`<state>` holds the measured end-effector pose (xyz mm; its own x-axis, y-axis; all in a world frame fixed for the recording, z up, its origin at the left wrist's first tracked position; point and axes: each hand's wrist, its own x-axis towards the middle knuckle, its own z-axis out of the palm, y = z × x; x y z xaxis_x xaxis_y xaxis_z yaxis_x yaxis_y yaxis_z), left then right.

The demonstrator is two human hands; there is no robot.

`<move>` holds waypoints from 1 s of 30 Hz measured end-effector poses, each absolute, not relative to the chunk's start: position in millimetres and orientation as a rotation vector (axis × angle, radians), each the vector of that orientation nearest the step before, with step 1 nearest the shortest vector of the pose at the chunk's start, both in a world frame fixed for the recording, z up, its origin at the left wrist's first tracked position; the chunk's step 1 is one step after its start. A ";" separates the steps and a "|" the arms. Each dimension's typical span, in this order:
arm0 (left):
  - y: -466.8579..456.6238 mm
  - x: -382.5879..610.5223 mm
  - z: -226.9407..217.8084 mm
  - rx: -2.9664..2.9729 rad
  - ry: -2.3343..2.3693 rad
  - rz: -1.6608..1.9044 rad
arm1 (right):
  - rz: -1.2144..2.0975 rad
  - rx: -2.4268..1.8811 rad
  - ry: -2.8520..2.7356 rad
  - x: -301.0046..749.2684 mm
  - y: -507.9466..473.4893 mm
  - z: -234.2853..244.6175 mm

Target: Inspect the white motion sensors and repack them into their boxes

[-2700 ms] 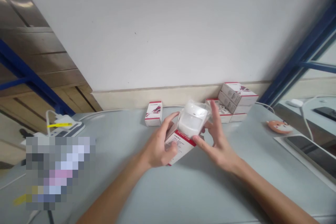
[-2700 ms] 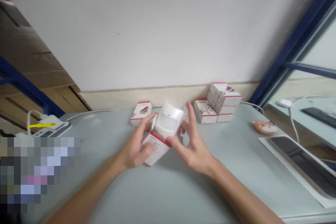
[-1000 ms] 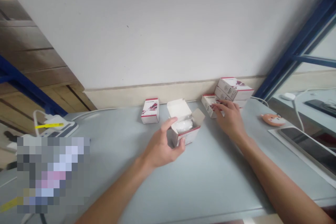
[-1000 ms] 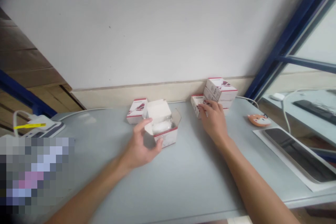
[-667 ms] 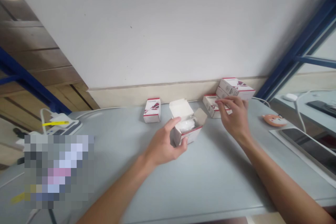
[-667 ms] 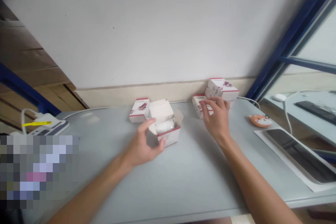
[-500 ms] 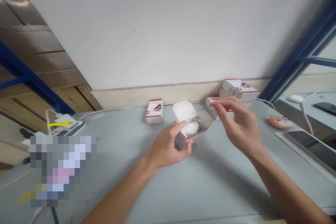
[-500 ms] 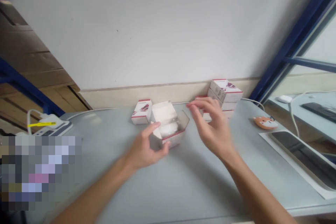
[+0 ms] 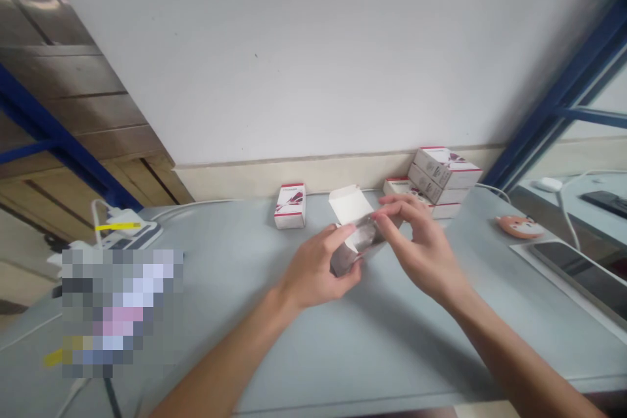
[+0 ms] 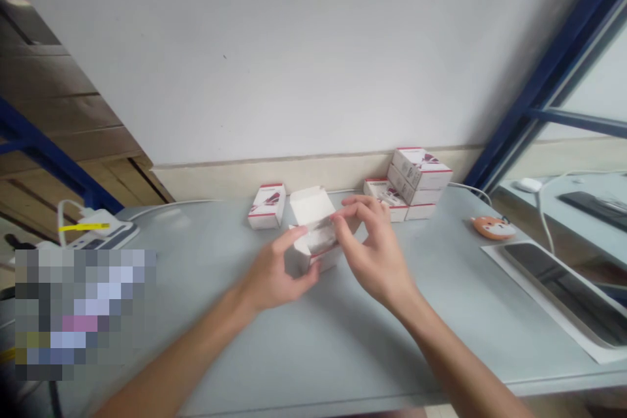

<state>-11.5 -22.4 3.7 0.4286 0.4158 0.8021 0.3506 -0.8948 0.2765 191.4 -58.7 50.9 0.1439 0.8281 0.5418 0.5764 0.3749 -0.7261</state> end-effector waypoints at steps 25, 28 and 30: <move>-21.2 -11.3 1.1 2.516 0.704 1.553 | 0.078 -1.219 -1.392 221.0 -27.3 39.9; -21.7 -11.9 0.8 2.510 0.749 1.553 | -0.375 -1.527 -1.606 255.9 -0.6 28.7; -21.1 -12.1 0.0 2.519 0.772 1.559 | -0.486 -1.727 -1.720 274.3 14.4 18.5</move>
<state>-12.1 -21.1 0.0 0.3550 0.4549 0.8167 0.3733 -0.8699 0.3223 274.3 14.4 18.5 0.0731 0.7424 0.6659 0.9812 0.0660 -0.1812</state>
